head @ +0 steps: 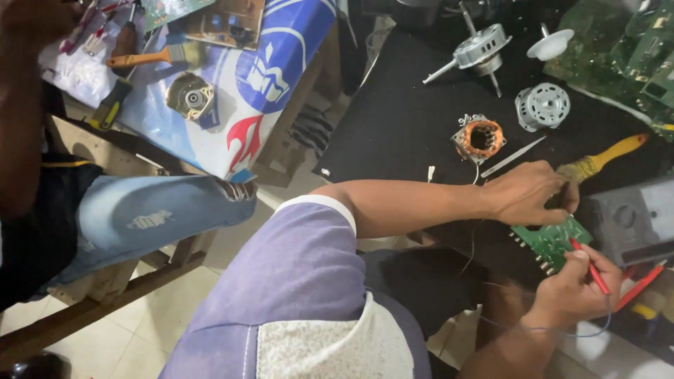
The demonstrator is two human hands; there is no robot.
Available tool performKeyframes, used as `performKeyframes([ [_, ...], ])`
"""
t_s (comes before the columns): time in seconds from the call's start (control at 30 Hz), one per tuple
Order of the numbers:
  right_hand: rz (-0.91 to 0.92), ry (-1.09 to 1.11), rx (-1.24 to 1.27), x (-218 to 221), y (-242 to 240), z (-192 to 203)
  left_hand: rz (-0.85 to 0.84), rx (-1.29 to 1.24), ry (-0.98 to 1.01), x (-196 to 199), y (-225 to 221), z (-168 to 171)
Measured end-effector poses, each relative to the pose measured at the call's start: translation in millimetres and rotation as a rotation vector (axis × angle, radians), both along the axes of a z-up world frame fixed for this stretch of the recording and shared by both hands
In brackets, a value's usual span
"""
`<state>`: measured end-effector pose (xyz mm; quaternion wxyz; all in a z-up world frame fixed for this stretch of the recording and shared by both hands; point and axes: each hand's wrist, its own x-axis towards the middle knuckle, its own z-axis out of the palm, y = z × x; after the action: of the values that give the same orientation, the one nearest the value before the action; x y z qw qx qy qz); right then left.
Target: Troubleshooting a circuit board by testing electrical points with a multimeter.
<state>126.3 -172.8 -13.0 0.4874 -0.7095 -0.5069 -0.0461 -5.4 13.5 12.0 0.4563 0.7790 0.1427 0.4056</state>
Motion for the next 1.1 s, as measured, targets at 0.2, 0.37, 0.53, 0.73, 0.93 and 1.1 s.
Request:
performKeyframes([
  [0.2,-0.023,-0.009,-0.022,1,0,-2,0.08,0.064,0.109,11,-3,-18],
  [0.37,-0.01,0.031,-0.012,-6,0,5,0.033,0.005,0.056,-3,-4,-1],
  [0.53,-0.022,0.056,-0.005,-9,5,10,-0.025,-0.019,-0.018,-3,-2,0],
  [0.73,-0.03,0.132,-0.01,-13,6,18,0.076,0.034,0.149,12,-3,-13],
  [0.93,-0.058,-0.002,-0.017,-14,10,21,0.048,0.068,0.101,7,1,-8],
  [1.1,-0.066,0.085,-0.01,-11,8,19,0.063,0.112,0.079,15,2,-17],
])
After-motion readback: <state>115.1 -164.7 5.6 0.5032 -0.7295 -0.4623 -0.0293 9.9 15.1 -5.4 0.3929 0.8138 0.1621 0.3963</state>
